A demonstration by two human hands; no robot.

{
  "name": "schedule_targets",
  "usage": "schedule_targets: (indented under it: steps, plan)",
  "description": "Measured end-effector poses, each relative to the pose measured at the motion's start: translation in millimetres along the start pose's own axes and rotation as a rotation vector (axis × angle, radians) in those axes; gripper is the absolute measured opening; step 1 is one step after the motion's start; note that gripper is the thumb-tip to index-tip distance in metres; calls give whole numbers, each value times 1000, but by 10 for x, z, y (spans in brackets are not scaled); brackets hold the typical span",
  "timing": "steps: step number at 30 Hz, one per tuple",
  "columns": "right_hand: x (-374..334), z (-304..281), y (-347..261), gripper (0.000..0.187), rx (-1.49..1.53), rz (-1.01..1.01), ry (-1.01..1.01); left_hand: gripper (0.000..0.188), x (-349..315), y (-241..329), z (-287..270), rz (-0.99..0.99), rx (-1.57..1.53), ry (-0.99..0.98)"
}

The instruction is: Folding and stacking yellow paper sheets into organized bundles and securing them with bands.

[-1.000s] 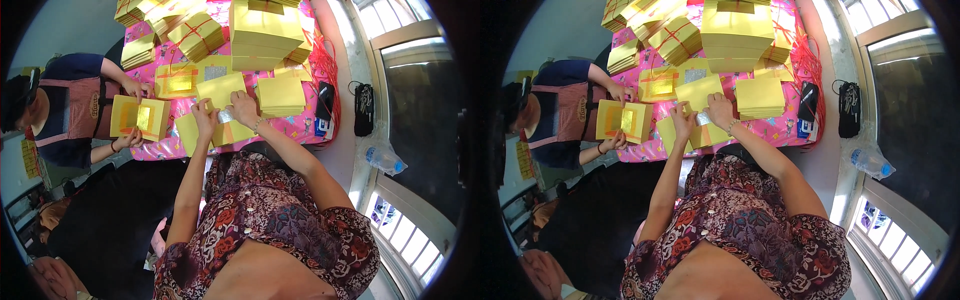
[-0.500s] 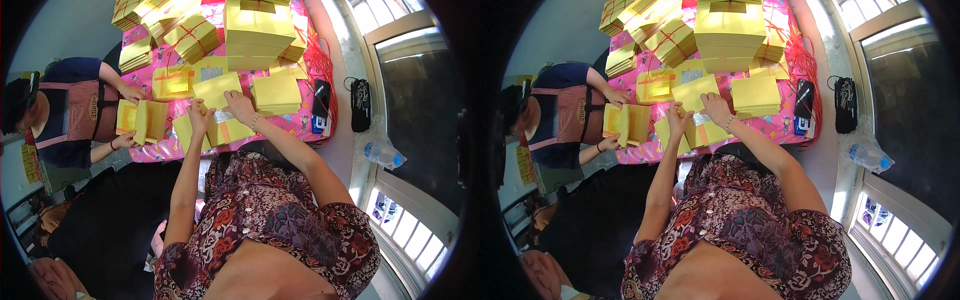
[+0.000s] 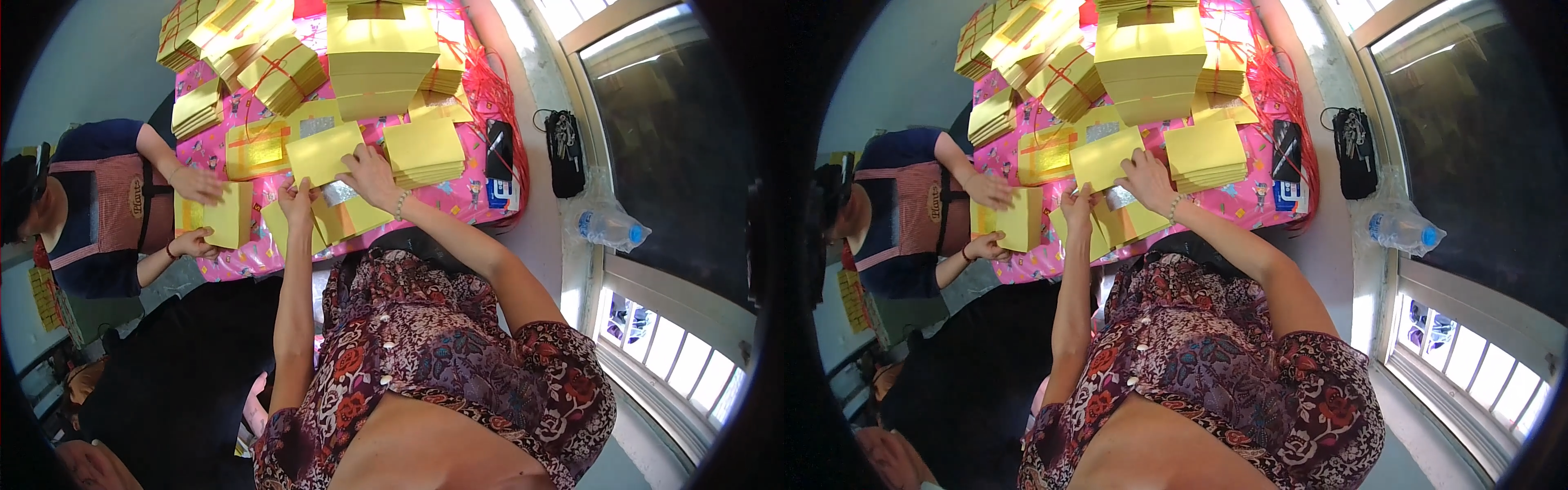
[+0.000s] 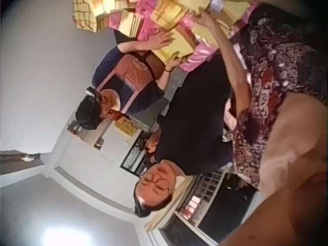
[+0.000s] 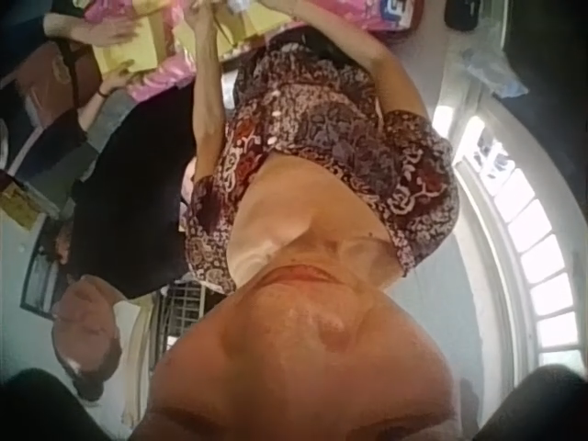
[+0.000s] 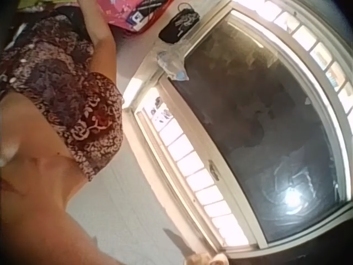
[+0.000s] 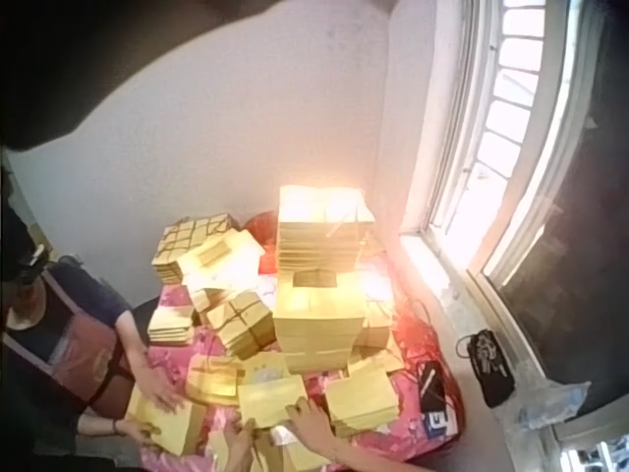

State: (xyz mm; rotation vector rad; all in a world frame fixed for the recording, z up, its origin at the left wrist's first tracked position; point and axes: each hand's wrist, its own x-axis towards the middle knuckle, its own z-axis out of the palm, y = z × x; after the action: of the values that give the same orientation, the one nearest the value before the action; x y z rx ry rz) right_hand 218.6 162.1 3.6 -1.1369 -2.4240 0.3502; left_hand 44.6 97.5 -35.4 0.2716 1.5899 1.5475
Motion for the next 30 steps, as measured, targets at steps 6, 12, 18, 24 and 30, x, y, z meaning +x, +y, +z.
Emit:
schedule_targets:
  steps: [6, 12, 18, 24, 30]
  plan:
    - [-73, -421, 171, 47, 366, 409, 229, 29, -263, 344, 140, -147, -246, -259]
    - [-414, -632, 1038, 48, 768, 735, 101, 29, -424, 309, 801, -166, 37, -457]
    - [-635, -847, 1367, 45, 253, 680, 87, 26, -274, -124, 1225, 38, 572, -583]
    - [-831, -634, 1503, 44, 221, 742, 36, 32, -384, -320, 1304, 217, 909, -527]
    - [-807, -665, 1356, 43, -66, 611, 48, 40, -469, -354, 1269, 306, 994, -534]
